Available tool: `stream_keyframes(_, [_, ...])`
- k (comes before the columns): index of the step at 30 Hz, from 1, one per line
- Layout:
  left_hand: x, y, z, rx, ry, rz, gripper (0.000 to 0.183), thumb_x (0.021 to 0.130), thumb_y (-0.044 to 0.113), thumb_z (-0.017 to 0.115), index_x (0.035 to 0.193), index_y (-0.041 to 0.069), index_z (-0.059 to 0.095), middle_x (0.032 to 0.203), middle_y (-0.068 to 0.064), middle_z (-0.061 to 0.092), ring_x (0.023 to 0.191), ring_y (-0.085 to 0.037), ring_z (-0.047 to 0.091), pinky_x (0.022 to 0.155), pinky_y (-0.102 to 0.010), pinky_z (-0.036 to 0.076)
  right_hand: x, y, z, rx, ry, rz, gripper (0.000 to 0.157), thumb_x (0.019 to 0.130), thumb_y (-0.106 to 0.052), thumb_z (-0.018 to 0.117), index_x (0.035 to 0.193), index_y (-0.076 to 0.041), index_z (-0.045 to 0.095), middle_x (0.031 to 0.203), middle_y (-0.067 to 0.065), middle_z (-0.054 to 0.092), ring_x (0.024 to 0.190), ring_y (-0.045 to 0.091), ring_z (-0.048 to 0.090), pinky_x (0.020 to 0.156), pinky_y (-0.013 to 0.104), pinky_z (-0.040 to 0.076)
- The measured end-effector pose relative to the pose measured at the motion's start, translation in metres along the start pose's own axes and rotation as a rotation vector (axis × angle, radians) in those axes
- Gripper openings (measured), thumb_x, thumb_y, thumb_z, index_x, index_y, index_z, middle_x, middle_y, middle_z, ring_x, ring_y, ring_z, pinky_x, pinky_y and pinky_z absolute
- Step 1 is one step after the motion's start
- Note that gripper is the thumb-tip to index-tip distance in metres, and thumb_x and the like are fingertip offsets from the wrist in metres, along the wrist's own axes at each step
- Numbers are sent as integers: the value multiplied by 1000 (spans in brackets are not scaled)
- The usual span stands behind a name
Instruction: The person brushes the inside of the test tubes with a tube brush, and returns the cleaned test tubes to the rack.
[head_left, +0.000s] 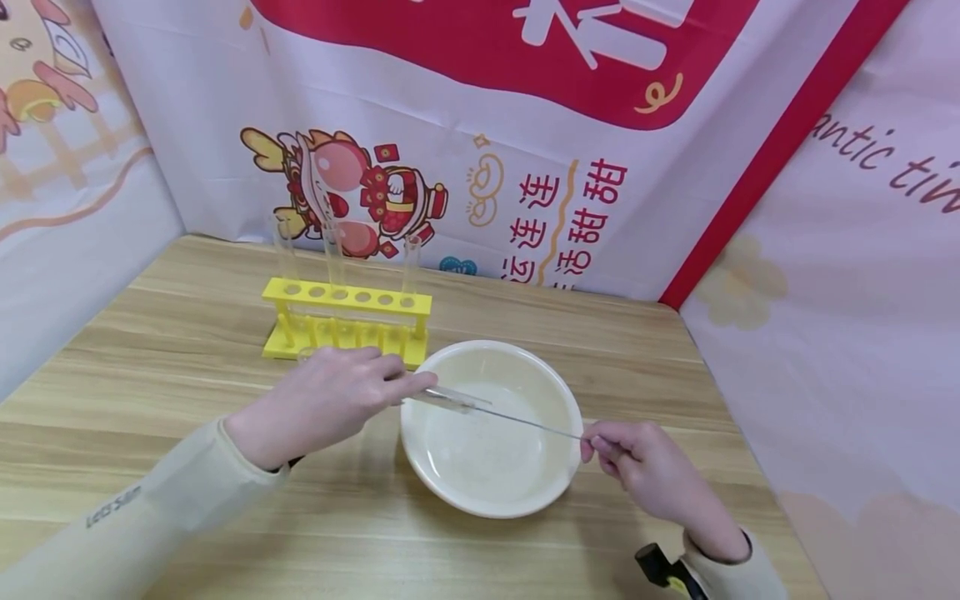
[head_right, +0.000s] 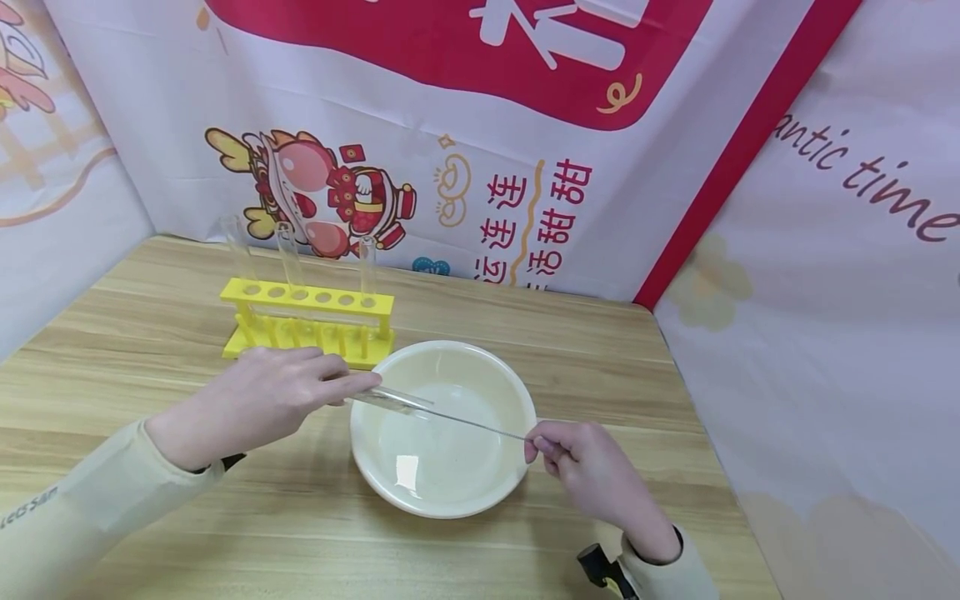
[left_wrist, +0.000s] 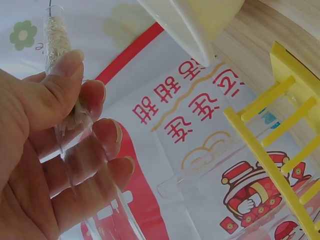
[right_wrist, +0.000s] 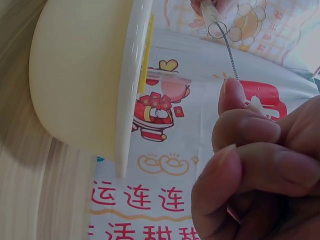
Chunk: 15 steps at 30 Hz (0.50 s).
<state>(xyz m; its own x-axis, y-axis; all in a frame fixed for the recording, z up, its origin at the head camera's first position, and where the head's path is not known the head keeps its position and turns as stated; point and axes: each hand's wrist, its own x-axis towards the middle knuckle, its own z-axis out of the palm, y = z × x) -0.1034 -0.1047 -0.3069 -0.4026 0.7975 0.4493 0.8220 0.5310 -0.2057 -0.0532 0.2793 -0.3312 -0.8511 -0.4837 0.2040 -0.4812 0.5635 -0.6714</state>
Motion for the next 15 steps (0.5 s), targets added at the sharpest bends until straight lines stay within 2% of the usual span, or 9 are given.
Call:
stream_keyframes(6, [-1,-1,2,3,-1,-2,50,79,0,81,120,23,67,86,-1,68,64,-18,61,39,-24,38,-2,4,-2,0,4,14,33,94,11,55,84,-18,66,61,-15,41,53,0,39,43,21,37])
stream_keyframes(15, [-2,-2,3,8,-9,-5,46,80,3,82,119,23,68,84,0,67,64,-18,60,38,-24,36,-6,13,-4,1,2,28,33,94,10,55,84,-19,67,61,-13,42,52,0,39,41,21,37])
